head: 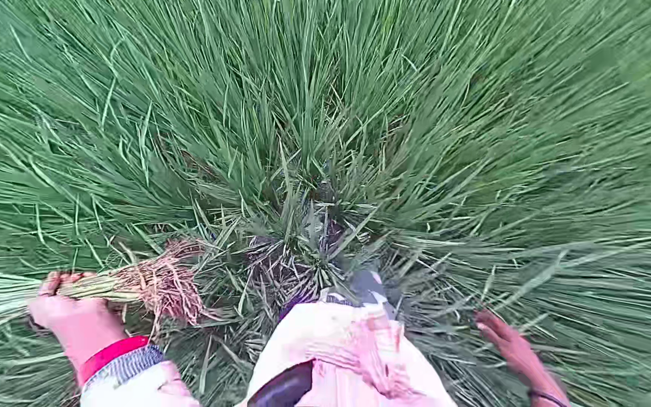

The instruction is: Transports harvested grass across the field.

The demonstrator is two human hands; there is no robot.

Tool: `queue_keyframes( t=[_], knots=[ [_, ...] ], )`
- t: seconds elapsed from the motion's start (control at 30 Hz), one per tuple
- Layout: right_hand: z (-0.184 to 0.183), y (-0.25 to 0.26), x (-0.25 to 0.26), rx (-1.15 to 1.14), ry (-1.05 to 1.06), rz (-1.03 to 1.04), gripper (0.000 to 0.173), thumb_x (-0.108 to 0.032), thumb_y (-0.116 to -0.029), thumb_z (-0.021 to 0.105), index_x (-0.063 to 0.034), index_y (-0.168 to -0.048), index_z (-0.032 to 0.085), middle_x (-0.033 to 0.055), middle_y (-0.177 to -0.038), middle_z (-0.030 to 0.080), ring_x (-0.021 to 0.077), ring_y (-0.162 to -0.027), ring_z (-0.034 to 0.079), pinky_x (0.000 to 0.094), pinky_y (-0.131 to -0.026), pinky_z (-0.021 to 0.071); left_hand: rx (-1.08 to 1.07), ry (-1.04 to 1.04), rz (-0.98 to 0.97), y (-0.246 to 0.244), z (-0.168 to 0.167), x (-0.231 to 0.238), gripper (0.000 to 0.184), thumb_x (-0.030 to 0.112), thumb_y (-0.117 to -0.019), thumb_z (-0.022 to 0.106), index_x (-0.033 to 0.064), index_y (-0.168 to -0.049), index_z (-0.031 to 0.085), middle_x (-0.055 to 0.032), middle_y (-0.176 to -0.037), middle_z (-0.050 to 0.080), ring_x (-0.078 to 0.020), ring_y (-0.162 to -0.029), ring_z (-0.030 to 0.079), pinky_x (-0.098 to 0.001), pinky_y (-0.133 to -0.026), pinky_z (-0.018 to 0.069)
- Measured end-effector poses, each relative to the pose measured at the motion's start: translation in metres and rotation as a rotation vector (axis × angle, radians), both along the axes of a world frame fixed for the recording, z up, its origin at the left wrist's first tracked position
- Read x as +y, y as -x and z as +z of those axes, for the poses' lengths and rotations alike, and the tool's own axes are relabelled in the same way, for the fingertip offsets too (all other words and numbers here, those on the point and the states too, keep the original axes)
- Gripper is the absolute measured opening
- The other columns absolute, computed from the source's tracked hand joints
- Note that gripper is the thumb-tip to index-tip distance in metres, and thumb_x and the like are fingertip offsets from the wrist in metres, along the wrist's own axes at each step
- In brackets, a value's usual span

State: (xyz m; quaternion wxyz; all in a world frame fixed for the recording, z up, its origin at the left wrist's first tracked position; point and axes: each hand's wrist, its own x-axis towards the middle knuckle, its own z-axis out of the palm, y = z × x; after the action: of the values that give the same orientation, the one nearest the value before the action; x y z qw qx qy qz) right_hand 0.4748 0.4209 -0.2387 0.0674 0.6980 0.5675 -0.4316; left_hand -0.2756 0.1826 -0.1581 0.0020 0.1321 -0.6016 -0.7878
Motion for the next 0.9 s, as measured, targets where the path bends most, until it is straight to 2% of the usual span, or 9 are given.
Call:
queue_keyframes(
  t=[0.1, 0.17, 0.37, 0.57, 0.63, 0.7, 0.77, 0.83, 0.9],
  knots=[
    [0.002, -0.007, 0.021, -0.092, 0.094, 0.022, 0.041, -0.006, -0.1055, 0.051, 0.0104, -0.143, 0.049, 0.0369, -0.13, 0.06, 0.0478, -0.121, 0.059, 0.06, -0.105, 0.0422, -0.096, 0.213, -0.012, -0.015, -0.011, 0.055, 0.012, 0.009, -0.1046, 0.047, 0.0141, -0.095, 0.052, 0.0064, -0.067, 0.053, -0.003, -0.052, 0.053, -0.0193, -0.053, 0.0521],
    [-0.004, -0.01, 0.051, -0.123, 0.131, 0.055, 0.04, -0.006, -0.1054, 0.051, 0.0103, -0.142, 0.05, 0.0371, -0.126, 0.061, 0.049, -0.117, 0.061, 0.0616, -0.103, 0.0425, -0.134, 0.353, -0.047, -0.023, -0.022, 0.075, 0.009, 0.004, -0.1011, 0.054, 0.0091, -0.107, 0.049, 0.0035, -0.073, 0.054, -0.0034, -0.054, 0.055, -0.02, -0.053, 0.0531],
    [-0.022, -0.012, 0.185, -0.096, 0.117, 0.096, 0.04, -0.005, -0.1044, 0.053, 0.0102, -0.141, 0.051, 0.0342, -0.129, 0.062, 0.0437, -0.121, 0.06, 0.0564, -0.106, 0.0424, -0.161, 0.663, -0.088, -0.066, -0.02, 0.139, 0.057, -0.003, -0.0963, 0.056, 0.0009, -0.145, 0.027, -0.0024, -0.088, 0.052, -0.0024, -0.056, 0.054, -0.0185, -0.051, 0.0494],
    [-0.019, -0.026, 0.299, -0.053, 0.029, 0.224, 0.035, -0.003, -0.1024, 0.054, 0.0132, -0.133, 0.056, 0.0356, -0.124, 0.062, 0.044, -0.117, 0.061, 0.0566, -0.103, 0.0445, -0.141, 0.82, -0.08, -0.107, -0.011, 0.194, 0.062, -0.003, -0.0941, 0.059, -0.0039, -0.148, 0.028, -0.0057, -0.094, 0.051, -0.0024, -0.058, 0.052, -0.0195, -0.054, 0.0484],
    [-0.023, -0.02, 0.33, -0.048, 0.033, 0.254, 0.037, -0.005, -0.1033, 0.055, 0.0118, -0.136, 0.055, 0.0354, -0.129, 0.061, 0.0453, -0.123, 0.059, 0.0581, -0.108, 0.0417, -0.117, 0.837, -0.049, -0.117, 0.002, 0.196, 0.059, -0.003, -0.0946, 0.058, -0.0035, -0.147, 0.03, -0.0053, -0.096, 0.052, -0.0015, -0.06, 0.052, -0.0189, -0.055, 0.0486],
    [-0.031, 0.001, 0.358, -0.075, 0.028, 0.274, 0.036, -0.009, -0.1049, 0.054, 0.0102, -0.136, 0.056, 0.0345, -0.128, 0.062, 0.0454, -0.122, 0.06, 0.0598, -0.108, 0.041, -0.101, 0.885, 0.0, -0.12, 0.018, 0.183, 0.061, 0.001, -0.0959, 0.058, -0.0027, -0.151, 0.03, -0.0086, -0.104, 0.054, -0.0035, -0.069, 0.053, -0.0223, -0.062, 0.0506],
    [-0.041, 0.03, 0.378, -0.052, 0.024, 0.311, 0.038, -0.01, -0.1061, 0.052, 0.0091, -0.139, 0.054, 0.0347, -0.128, 0.061, 0.0455, -0.122, 0.059, 0.0596, -0.107, 0.0399, -0.098, 0.92, 0.089, -0.122, 0.039, 0.17, 0.054, 0.003, -0.098, 0.056, -0.0028, -0.147, 0.034, -0.0063, -0.1, 0.052, -0.0017, -0.066, 0.052, -0.0198, -0.06, 0.0492],
    [-0.049, 0.062, 0.391, -0.005, 0.037, 0.365, 0.038, -0.011, -0.1063, 0.051, 0.0062, -0.14, 0.055, 0.0331, -0.128, 0.062, 0.0444, -0.122, 0.059, 0.059, -0.107, 0.0404, -0.1, 0.89, 0.151, -0.119, 0.056, 0.151, 0.061, 0.006, -0.1001, 0.054, 0.0002, -0.155, 0.028, -0.0076, -0.109, 0.055, -0.0014, -0.072, 0.051, -0.0195, -0.065, 0.0481],
    [-0.057, 0.087, 0.397, 0.048, 0.068, 0.423, 0.037, -0.012, -0.107, 0.05, 0.0049, -0.14, 0.054, 0.032, -0.129, 0.062, 0.043, -0.123, 0.059, 0.0574, -0.107, 0.0406, -0.105, 0.787, 0.206, -0.121, 0.07, 0.144, 0.06, 0.007, -0.1016, 0.051, 0.0046, -0.155, 0.025, -0.0034, -0.102, 0.051, -0.0003, -0.066, 0.047, -0.0173, -0.059, 0.0447]
  ],
)
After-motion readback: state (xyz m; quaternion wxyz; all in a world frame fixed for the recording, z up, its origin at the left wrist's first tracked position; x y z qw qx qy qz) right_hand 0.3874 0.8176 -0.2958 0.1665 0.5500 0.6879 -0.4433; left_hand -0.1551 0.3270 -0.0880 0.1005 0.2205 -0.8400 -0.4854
